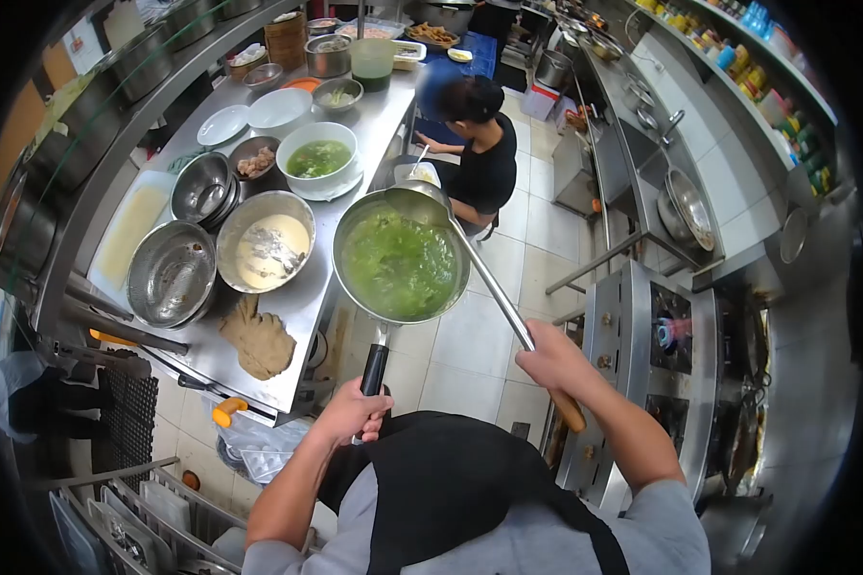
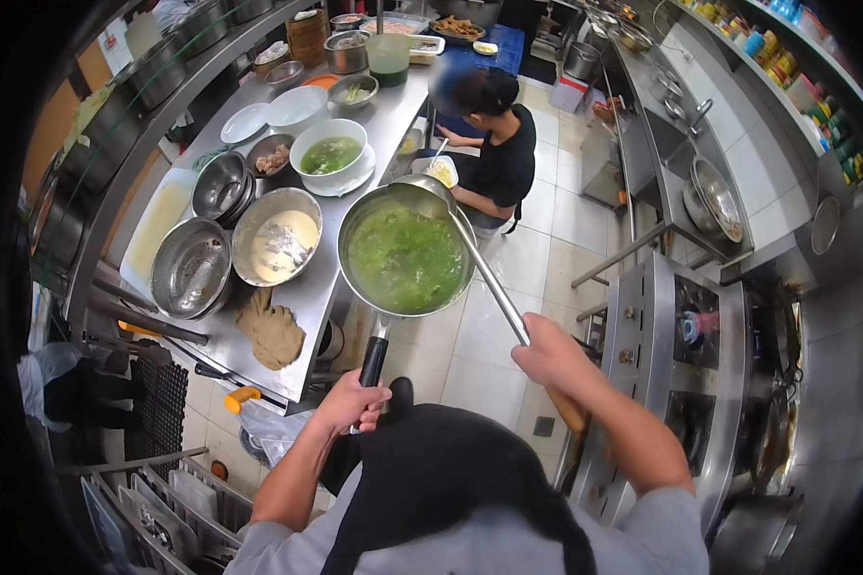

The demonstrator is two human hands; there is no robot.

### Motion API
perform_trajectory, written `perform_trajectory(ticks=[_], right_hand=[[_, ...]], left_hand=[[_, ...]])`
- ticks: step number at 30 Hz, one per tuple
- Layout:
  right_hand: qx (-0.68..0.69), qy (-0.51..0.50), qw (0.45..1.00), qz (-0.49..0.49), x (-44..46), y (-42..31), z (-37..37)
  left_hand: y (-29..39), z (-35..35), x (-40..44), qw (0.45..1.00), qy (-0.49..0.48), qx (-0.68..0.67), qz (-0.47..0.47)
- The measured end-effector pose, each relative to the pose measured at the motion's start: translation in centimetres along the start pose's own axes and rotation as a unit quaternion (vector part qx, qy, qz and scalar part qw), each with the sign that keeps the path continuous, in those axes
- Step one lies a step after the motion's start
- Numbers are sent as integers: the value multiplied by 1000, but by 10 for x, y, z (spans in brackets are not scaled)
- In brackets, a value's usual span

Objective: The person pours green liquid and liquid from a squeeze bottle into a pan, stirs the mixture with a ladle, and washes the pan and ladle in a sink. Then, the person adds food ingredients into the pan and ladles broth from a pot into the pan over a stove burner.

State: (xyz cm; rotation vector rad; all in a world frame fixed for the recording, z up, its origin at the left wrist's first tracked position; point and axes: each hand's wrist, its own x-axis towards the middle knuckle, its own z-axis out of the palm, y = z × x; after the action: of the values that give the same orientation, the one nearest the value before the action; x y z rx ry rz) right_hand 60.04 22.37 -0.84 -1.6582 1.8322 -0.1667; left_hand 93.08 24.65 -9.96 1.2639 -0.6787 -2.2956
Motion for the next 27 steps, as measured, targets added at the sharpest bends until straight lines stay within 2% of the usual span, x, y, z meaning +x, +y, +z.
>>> perform_trajectory(ticks=[3, 7, 18, 21, 27], right_hand=[[-41, 37, 998, 1, 6, 18, 15], [-19, 25, 999, 7, 5, 32, 26], [-27, -81, 996, 30, -70, 69, 40], [2, -79, 996, 40, -104, 73, 33], [51, -41, 983, 172, -144, 73, 24]], left_hand=[[-3, 8, 1, 1000, -10, 5, -1], [-11, 22, 6, 1000, -29, 8, -8], [-28, 42, 32, 997, -58, 48, -25], [-37, 42, 40, 995, -69, 61, -22], [-60, 31, 52, 994, -62, 93, 19]])
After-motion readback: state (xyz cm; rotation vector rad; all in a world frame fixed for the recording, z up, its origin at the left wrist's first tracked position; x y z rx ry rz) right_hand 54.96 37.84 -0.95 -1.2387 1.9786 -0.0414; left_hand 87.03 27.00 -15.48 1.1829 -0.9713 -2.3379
